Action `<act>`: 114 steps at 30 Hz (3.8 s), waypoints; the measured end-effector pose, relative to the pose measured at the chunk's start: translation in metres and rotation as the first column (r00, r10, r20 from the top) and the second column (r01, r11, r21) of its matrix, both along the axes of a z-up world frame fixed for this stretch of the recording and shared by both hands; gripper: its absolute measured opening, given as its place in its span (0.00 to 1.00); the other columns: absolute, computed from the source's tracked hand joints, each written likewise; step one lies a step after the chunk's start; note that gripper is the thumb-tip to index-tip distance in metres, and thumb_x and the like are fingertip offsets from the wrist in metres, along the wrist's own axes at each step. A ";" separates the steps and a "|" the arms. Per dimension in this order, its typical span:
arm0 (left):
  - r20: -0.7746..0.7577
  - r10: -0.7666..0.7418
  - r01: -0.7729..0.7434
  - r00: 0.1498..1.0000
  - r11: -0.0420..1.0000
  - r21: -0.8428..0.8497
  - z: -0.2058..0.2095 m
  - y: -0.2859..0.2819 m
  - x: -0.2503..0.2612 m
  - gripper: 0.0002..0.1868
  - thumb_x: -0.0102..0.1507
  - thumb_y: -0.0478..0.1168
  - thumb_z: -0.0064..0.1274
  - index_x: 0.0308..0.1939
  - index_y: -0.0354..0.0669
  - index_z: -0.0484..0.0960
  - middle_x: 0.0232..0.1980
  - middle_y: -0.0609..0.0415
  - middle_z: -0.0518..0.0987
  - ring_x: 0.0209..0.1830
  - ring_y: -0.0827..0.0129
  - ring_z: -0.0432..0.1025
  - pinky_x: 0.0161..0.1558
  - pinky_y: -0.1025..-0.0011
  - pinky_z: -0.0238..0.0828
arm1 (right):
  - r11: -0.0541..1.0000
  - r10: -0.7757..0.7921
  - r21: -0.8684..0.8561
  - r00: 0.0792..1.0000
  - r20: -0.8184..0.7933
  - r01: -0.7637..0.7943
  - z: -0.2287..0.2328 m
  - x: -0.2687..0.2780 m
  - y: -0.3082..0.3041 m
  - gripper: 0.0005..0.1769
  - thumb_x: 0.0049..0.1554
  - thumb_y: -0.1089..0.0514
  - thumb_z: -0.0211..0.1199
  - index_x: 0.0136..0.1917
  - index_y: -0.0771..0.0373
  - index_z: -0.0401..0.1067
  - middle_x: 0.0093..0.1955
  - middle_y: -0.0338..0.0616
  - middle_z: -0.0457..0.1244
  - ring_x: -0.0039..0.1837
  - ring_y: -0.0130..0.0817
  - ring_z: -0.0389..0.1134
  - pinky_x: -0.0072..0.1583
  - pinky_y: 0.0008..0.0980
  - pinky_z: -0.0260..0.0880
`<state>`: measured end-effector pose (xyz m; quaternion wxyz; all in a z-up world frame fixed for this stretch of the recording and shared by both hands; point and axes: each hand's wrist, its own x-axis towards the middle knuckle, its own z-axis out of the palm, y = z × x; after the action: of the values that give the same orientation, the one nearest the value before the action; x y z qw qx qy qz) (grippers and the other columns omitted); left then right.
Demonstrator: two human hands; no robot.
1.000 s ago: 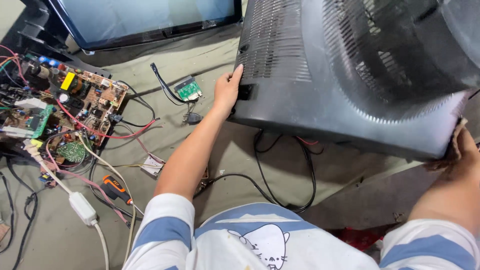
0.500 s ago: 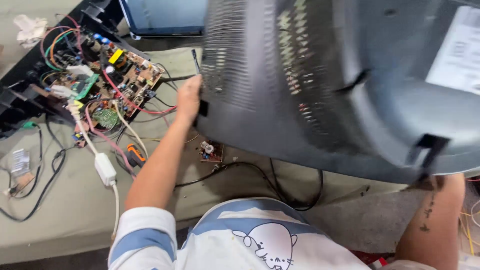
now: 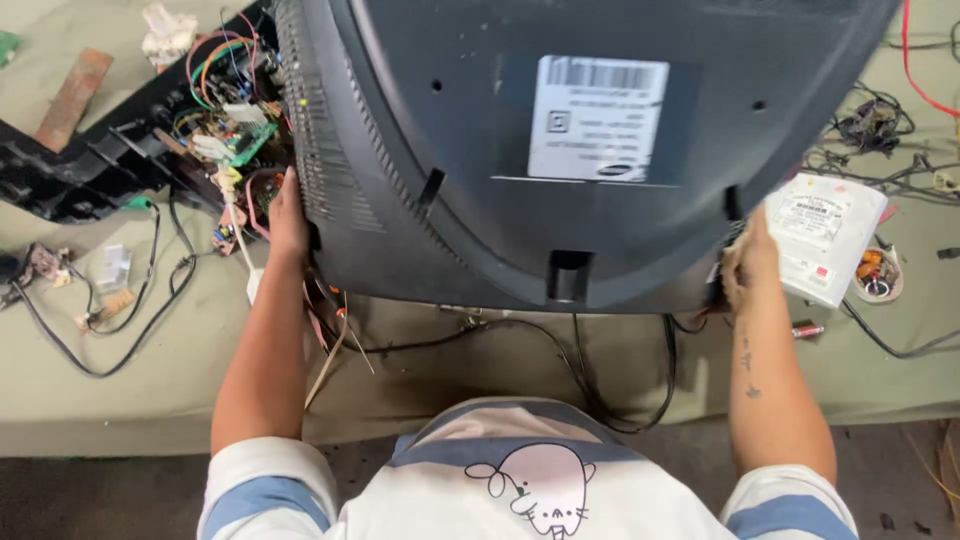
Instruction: Cleaning internal television components and the back casing with a cloth
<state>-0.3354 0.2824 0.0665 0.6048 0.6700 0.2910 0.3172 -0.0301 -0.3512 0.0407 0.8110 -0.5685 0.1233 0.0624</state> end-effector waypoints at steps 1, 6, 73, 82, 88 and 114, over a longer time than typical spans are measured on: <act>-0.026 0.016 -0.016 1.000 1.000 0.004 0.002 0.003 -0.001 0.37 0.71 0.65 0.40 0.64 0.35 0.77 0.64 0.41 0.76 0.65 0.57 0.67 0.68 0.65 0.58 | 0.989 -0.025 -0.144 0.997 0.071 0.035 0.010 -0.013 0.018 0.23 0.68 0.35 0.58 0.43 0.54 0.67 0.29 0.30 0.57 0.27 0.17 0.58 0.28 0.16 0.58; -0.100 0.018 -0.013 0.995 0.998 0.058 -0.014 0.030 0.007 0.38 0.73 0.70 0.43 0.66 0.37 0.77 0.68 0.33 0.72 0.74 0.43 0.61 0.76 0.51 0.50 | 0.958 -0.055 -0.277 0.995 0.079 0.074 -0.018 0.004 0.034 0.33 0.63 0.26 0.64 0.47 0.60 0.70 0.30 0.39 0.60 0.29 0.23 0.67 0.28 0.22 0.65; -0.085 -0.128 0.148 0.988 0.654 0.742 0.126 -0.194 0.073 0.86 0.43 0.63 0.81 0.81 0.30 0.31 0.84 0.28 0.38 0.82 0.26 0.35 0.76 0.33 0.26 | 0.806 0.039 -0.502 0.819 0.572 0.313 0.075 -0.015 0.107 0.21 0.70 0.42 0.61 0.59 0.62 0.76 0.55 0.54 0.68 0.61 0.42 0.65 0.65 0.43 0.63; -0.157 0.066 0.104 0.985 0.499 0.860 0.128 -0.207 0.074 0.86 0.39 0.82 0.65 0.76 0.19 0.41 0.80 0.20 0.47 0.82 0.31 0.48 0.77 0.39 0.39 | 0.604 0.289 -0.382 0.255 0.923 0.699 0.175 0.066 0.214 0.12 0.68 0.53 0.58 0.57 0.63 0.67 0.58 0.49 0.59 0.62 0.46 0.57 0.64 0.42 0.58; -0.179 0.070 0.121 0.981 0.498 0.859 0.126 -0.206 0.077 0.85 0.39 0.81 0.63 0.75 0.16 0.42 0.79 0.18 0.48 0.81 0.30 0.50 0.77 0.39 0.38 | 0.466 0.537 -0.651 0.393 0.747 0.599 0.137 -0.033 0.181 0.15 0.62 0.59 0.58 0.61 0.65 0.70 0.65 0.52 0.58 0.65 0.53 0.55 0.66 0.50 0.55; -0.193 0.076 0.142 0.978 0.430 0.891 0.104 -0.202 0.079 0.82 0.45 0.79 0.66 0.71 0.09 0.42 0.75 0.13 0.51 0.76 0.25 0.53 0.78 0.38 0.37 | 0.268 0.782 -0.892 0.460 0.422 0.364 0.117 -0.070 0.177 0.39 0.62 0.39 0.57 0.79 0.62 0.63 0.87 0.58 0.33 0.86 0.65 0.31 0.79 0.68 0.34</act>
<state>-0.2560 0.0801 0.1701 0.1269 0.9232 0.1237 0.3410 -0.1002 -0.1740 0.1576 0.2270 -0.8787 -0.3807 -0.1772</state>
